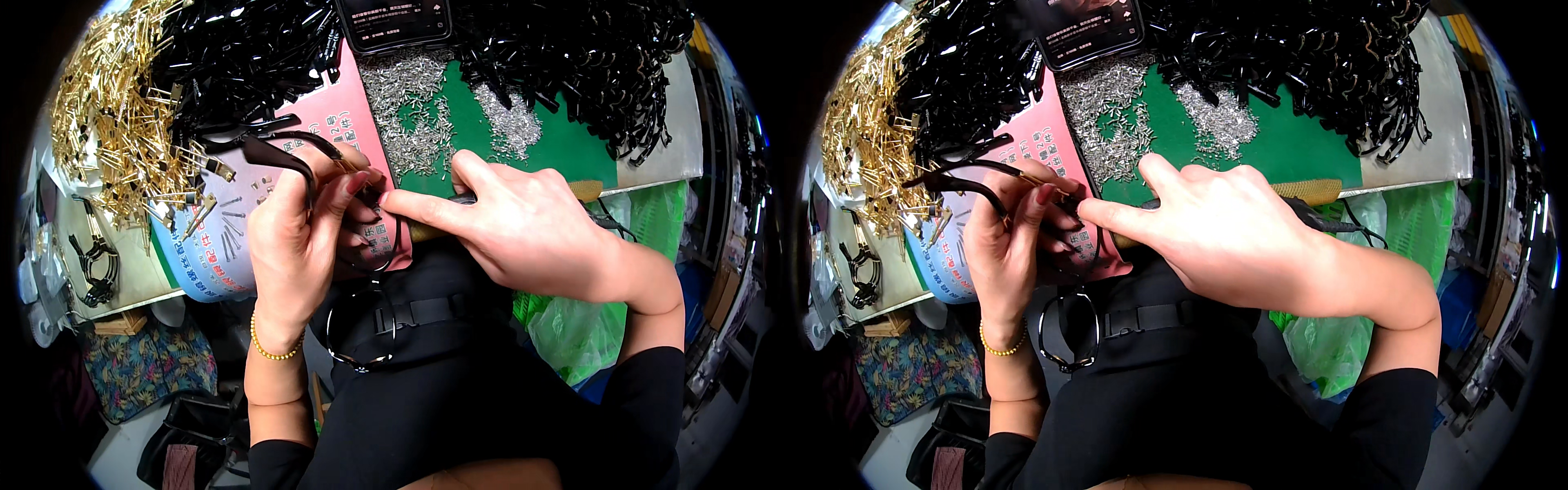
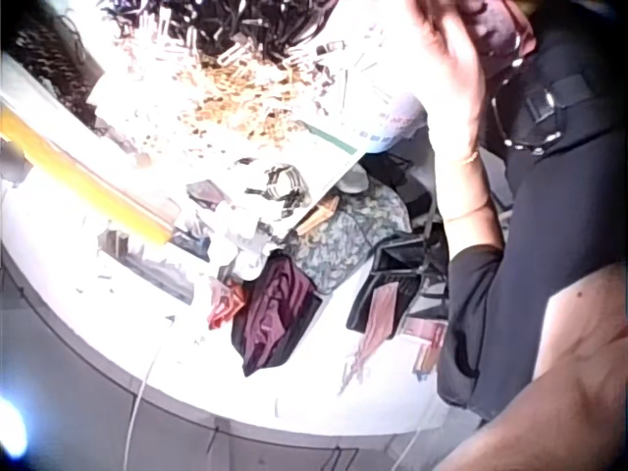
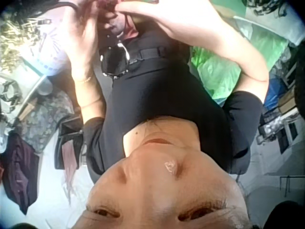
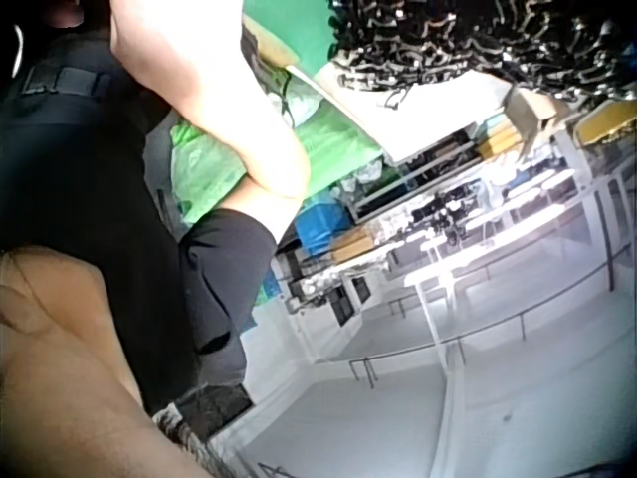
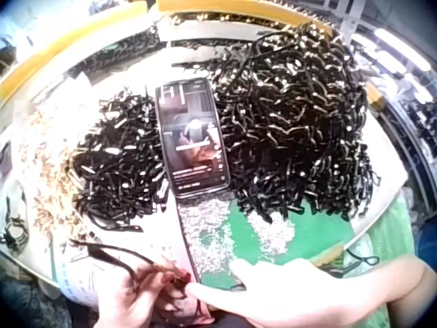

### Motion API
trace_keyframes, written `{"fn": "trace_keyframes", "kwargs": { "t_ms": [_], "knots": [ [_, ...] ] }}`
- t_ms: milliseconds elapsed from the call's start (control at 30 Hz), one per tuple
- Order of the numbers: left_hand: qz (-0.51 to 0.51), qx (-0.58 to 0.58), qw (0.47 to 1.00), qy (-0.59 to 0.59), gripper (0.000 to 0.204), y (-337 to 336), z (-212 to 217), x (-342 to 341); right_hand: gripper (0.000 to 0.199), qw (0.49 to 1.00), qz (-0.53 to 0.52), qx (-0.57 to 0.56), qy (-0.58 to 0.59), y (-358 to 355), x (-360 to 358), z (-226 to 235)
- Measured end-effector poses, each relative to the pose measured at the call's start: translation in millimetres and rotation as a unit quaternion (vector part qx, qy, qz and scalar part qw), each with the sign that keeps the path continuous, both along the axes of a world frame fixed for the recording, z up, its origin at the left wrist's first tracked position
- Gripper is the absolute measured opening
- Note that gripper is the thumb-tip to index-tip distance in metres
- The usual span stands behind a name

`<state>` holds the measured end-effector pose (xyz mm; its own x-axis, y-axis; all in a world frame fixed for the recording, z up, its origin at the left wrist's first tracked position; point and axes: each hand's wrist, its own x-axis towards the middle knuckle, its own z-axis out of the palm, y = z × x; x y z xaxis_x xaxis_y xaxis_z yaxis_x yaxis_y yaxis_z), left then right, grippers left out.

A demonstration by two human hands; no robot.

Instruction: The person assembles eyeglasses by hand at a cluttered workbench. They pick up black frames and gold-colored metal arms, then attach the arms to the frames using a small tool to secure the joints. The process is repeated for multiple pairs.

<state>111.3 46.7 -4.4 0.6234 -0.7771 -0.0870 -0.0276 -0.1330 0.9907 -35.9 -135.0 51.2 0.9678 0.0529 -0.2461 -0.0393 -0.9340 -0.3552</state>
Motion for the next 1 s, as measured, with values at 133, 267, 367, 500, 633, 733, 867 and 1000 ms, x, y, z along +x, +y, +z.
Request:
{"fn": "trace_keyframes", "kwargs": {
  "t_ms": [133, 267, 367, 500, 633, 733, 867, 1000],
  "knots": [
    [-0.059, -0.004, 0.983, -0.175, 0.008, -2, -4, 3, 0.066, 1.000, -0.001, -0.007, 0.000, 0, 1, 0],
    [-0.031, 0.021, 0.988, -0.151, 0.023, -3, -6, 1, 0.066, 1.000, 0.004, -0.014, -0.008, -1, 1, 0],
    [-0.048, 0.020, 0.942, -0.331, 0.026, -3, -5, -2, 0.065, 0.999, -0.006, -0.010, -0.039, 1, 0, -2],
    [0.039, 0.062, 0.995, -0.069, 0.016, -4, -5, -6, 0.062, 0.998, -0.023, -0.030, -0.053, 7, -3, -5],
    [0.021, 0.027, 0.985, -0.168, 0.008, -6, -3, -10, 0.061, 0.996, -0.032, -0.041, -0.067, 12, -4, -8],
    [0.047, 0.048, 0.990, -0.122, 0.009, -6, -2, -11, 0.060, 0.995, -0.040, -0.035, -0.085, 12, -3, -9],
    [0.041, 0.035, 0.993, -0.109, 0.010, -6, -3, -10, 0.062, 0.995, -0.041, -0.038, -0.084, 15, -5, -10],
    [0.029, 0.032, 0.993, -0.112, 0.009, -5, -5, -9, 0.061, 0.987, -0.027, -0.113, -0.114, 21, -4, -12]
  ]
}}
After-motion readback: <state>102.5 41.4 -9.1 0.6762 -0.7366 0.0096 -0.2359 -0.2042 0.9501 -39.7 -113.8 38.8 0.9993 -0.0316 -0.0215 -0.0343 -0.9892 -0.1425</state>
